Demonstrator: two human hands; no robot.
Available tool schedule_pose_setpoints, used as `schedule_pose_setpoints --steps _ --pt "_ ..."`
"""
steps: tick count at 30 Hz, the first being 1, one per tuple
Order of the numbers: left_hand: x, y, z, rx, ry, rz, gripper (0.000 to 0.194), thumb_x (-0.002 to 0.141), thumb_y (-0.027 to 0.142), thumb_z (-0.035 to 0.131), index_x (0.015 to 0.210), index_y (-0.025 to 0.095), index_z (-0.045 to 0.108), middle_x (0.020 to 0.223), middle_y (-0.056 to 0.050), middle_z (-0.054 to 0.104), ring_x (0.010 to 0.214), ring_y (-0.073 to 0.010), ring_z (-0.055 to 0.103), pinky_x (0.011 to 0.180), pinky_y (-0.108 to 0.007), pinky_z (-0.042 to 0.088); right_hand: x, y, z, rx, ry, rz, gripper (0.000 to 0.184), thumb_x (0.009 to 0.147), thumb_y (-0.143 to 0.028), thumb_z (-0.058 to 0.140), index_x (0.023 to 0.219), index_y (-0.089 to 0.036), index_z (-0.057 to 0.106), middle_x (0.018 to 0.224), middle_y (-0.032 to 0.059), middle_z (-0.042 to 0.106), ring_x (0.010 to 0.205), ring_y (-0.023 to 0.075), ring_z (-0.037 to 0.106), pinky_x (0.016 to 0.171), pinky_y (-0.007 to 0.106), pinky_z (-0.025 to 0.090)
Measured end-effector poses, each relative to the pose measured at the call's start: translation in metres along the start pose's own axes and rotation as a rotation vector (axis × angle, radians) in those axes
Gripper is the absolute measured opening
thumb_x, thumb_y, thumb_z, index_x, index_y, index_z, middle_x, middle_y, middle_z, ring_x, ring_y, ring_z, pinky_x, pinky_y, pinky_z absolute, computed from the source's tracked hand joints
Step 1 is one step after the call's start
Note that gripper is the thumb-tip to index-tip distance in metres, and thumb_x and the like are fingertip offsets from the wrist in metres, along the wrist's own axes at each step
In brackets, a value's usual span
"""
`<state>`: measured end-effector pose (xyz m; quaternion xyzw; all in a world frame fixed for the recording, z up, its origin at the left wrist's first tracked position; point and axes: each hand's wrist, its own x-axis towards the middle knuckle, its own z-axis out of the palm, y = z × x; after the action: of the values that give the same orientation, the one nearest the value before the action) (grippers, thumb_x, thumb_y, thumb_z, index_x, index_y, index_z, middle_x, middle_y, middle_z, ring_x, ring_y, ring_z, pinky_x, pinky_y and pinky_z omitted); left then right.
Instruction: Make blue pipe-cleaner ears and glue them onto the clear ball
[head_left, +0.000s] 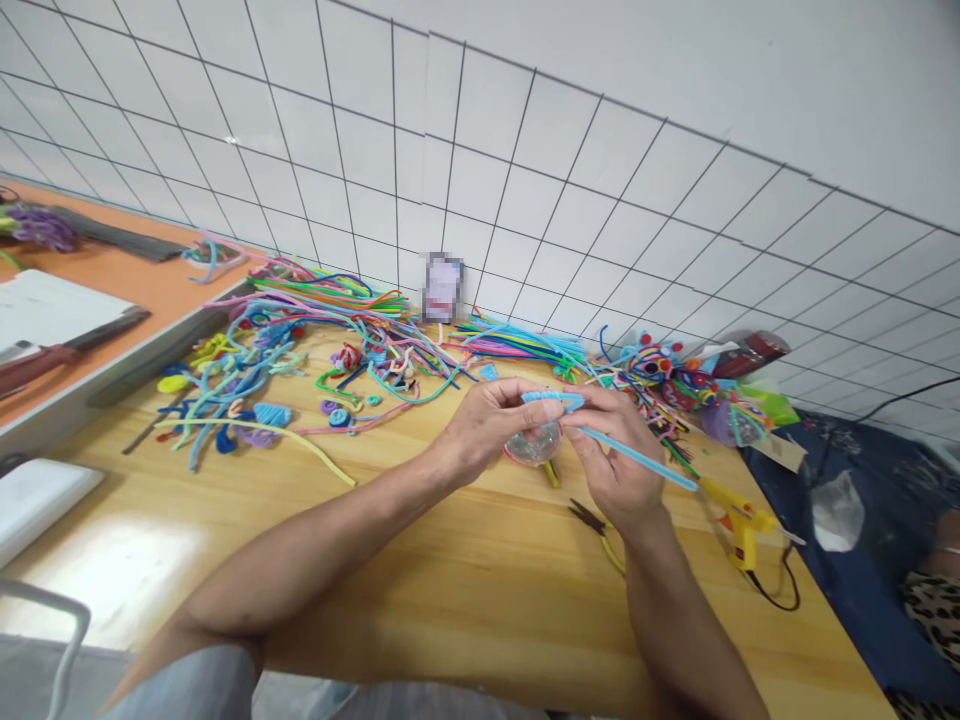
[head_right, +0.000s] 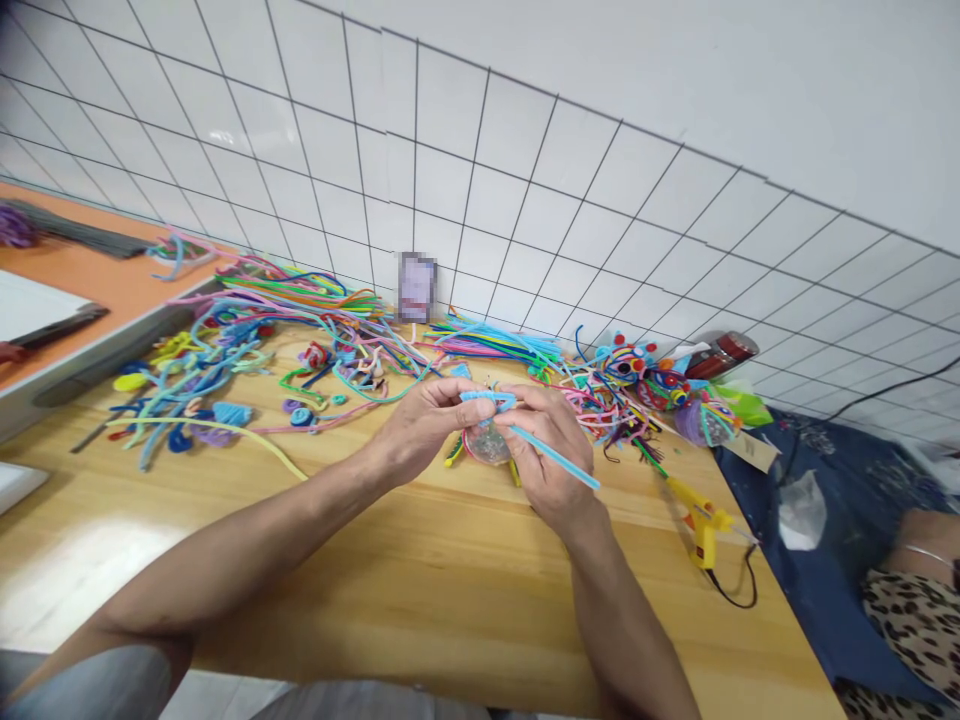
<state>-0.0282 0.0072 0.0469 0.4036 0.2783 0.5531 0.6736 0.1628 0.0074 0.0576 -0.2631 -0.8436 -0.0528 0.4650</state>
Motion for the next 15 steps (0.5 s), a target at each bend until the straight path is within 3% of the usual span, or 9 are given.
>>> schedule_pose_setpoints --steps 9,15 --pt "-0.0026 0.0056 0.0038 0.036 0.065 0.02 0.041 0.06 0.047 0.1 0.076 0.015 0.079 0.063 0.001 0.064 0.058 -0.0091 0.053 0.057 -0.023 0.042 -0.0009 0.0029 0.0024 -0.001 -0.02 0.042 0.022 0.098 -0.014 0.067 0.111 -0.031 0.073 0.119 0.0057 0.078 0.111 0.0255 0.076 0.095 0.045 0.061" --pt "-0.0037 0.0026 0.005 -0.002 0.086 0.042 0.045 0.062 0.053 0.098 0.076 0.015 0.078 0.068 0.0 0.065 0.06 -0.0079 0.05 0.058 -0.023 0.04 -0.0038 0.0028 0.0081 0.072 0.017 0.117 0.022 0.097 -0.014 0.07 0.111 -0.031 0.074 0.119 0.0056 0.077 0.112 0.0246 0.074 0.096 0.044 0.06"
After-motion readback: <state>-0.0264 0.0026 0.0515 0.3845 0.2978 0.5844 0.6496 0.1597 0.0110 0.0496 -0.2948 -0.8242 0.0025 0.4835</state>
